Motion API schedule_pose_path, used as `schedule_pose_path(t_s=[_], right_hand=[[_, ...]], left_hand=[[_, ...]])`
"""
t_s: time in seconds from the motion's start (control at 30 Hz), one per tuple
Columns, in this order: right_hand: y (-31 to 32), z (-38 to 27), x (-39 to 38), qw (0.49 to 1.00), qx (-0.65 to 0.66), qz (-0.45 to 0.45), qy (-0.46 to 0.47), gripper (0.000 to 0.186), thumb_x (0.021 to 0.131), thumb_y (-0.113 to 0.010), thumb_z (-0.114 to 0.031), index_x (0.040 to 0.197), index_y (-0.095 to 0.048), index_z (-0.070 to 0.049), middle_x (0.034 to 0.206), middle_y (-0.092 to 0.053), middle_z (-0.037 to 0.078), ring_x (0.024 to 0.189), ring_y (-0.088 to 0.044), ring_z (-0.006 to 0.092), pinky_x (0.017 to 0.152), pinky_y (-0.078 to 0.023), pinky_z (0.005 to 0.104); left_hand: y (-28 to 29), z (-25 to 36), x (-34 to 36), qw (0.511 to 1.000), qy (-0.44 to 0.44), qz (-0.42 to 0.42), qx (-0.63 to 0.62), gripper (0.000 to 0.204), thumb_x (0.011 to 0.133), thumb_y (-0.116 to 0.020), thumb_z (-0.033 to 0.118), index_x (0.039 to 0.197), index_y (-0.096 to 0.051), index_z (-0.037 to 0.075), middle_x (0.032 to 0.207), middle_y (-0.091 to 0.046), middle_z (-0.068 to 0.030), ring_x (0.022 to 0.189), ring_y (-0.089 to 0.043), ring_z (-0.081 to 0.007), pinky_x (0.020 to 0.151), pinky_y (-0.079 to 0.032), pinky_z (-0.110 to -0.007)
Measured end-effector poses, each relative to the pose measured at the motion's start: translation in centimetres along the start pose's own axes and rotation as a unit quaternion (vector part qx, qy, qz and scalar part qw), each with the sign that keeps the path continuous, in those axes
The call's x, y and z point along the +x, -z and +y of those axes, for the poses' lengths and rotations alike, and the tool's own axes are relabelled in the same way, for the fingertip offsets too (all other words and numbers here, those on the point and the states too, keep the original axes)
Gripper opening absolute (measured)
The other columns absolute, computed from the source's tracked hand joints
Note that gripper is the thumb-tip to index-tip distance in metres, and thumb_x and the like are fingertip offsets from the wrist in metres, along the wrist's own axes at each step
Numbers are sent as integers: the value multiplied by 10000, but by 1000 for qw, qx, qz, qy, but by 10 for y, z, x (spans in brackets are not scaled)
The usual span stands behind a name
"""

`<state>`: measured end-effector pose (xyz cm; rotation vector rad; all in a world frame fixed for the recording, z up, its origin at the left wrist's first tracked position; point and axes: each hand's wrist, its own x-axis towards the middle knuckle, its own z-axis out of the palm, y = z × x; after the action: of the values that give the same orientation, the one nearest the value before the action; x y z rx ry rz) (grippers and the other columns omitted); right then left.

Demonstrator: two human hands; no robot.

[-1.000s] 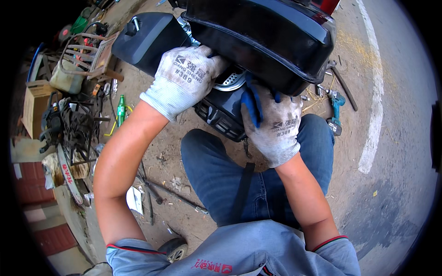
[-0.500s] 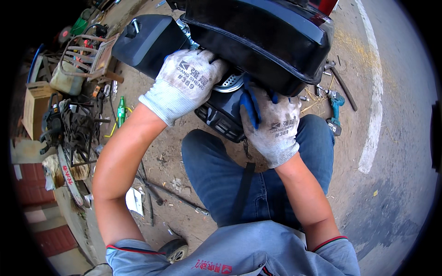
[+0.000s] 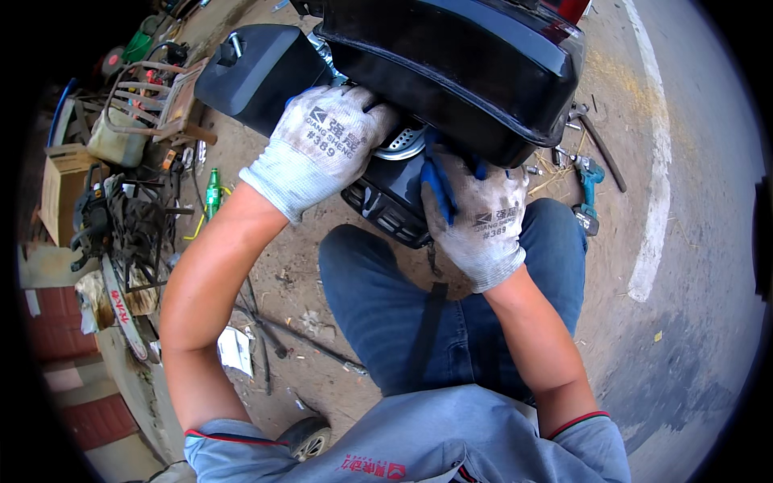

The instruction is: The person uses a T-handle wrench to loosen and remove bolts from a small engine mounted on a red frame. They then use a cordless impact driver to remove additional fasteners and detach a black plastic cover from the engine.

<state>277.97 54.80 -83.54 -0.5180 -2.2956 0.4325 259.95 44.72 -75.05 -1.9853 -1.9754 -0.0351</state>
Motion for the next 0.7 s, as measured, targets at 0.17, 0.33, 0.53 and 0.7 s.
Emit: schedule_pose_path(t_s=[0.17,0.33,0.53,0.7], right_hand=[[0,-1,1,1000,4,3,0,372,755,-721,-255,1116,-715,-166,1104,-584,162,1025,-544,379,878,-452,521],[1,-4,0,1000,-9,-1,-1,382,755,-722,-251,1127,-713,-162,1108,-589,150,1025,-550,366,868,-454,512],[1,-4,2,1000,-23,12,7,379,765,-716,-247,1136,-712,-167,1114,-612,136,1020,-561,349,863,-456,494],[2,-5,2,1000,-28,1,7,382,767,-714,-248,1141,-710,-172,1136,-600,139,1011,-565,347,851,-458,496]], left_hand=[[3,4,4,1000,17,-20,-11,338,683,-763,126,1007,-685,72,932,-643,-137,895,-650,-322,815,-517,-422],[-4,4,2,1000,8,19,-14,336,695,-751,115,1018,-674,66,931,-639,-147,894,-644,-332,809,-515,-424],[-14,1,0,997,20,59,-38,350,693,-735,83,1030,-651,35,964,-632,-168,911,-631,-360,820,-514,-437],[-14,-1,-1,998,25,37,-39,359,704,-715,82,1060,-671,66,995,-657,-128,948,-654,-310,861,-514,-427]])
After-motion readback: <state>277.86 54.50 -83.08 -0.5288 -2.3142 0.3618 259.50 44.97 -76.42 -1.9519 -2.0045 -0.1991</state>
